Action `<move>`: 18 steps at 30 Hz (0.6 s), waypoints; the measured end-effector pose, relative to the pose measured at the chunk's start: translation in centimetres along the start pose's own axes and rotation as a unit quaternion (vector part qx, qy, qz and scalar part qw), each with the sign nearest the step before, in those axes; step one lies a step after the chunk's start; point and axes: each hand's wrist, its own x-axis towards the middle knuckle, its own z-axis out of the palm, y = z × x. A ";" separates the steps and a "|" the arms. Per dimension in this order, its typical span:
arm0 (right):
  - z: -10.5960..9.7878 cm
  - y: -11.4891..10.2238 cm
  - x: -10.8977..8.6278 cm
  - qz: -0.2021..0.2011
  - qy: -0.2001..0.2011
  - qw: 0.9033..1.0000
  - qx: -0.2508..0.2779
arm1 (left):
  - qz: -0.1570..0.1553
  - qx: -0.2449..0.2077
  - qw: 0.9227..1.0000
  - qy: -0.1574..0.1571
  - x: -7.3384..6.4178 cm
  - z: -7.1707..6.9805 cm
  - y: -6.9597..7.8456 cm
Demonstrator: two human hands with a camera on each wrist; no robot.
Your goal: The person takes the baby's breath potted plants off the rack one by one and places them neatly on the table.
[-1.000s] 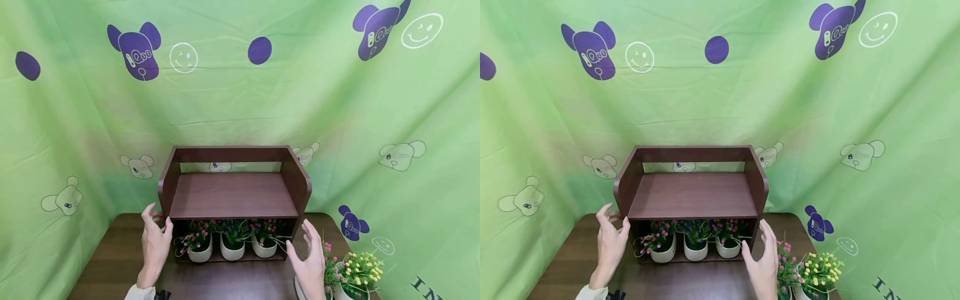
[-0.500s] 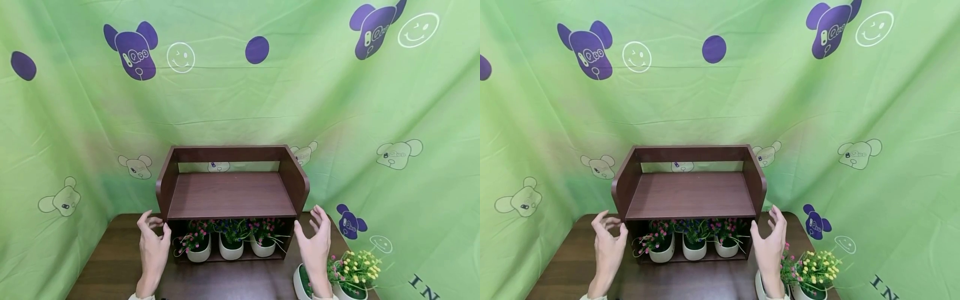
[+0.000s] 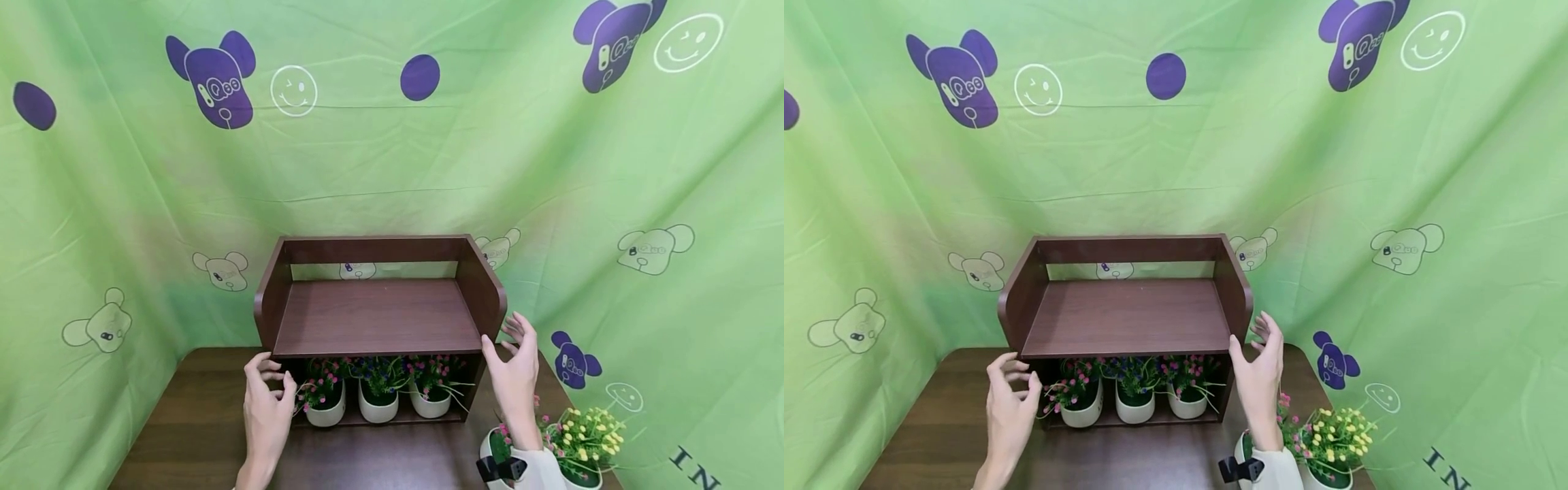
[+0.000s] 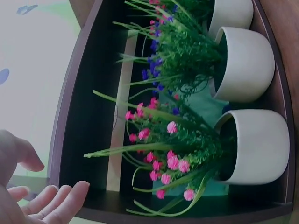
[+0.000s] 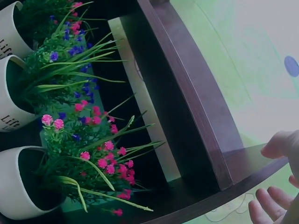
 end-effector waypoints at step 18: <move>0.5 -2.8 0.5 0.005 -0.007 1.000 0.022 | 0.118 -0.011 0.993 -0.012 -4.8 3.3 2.0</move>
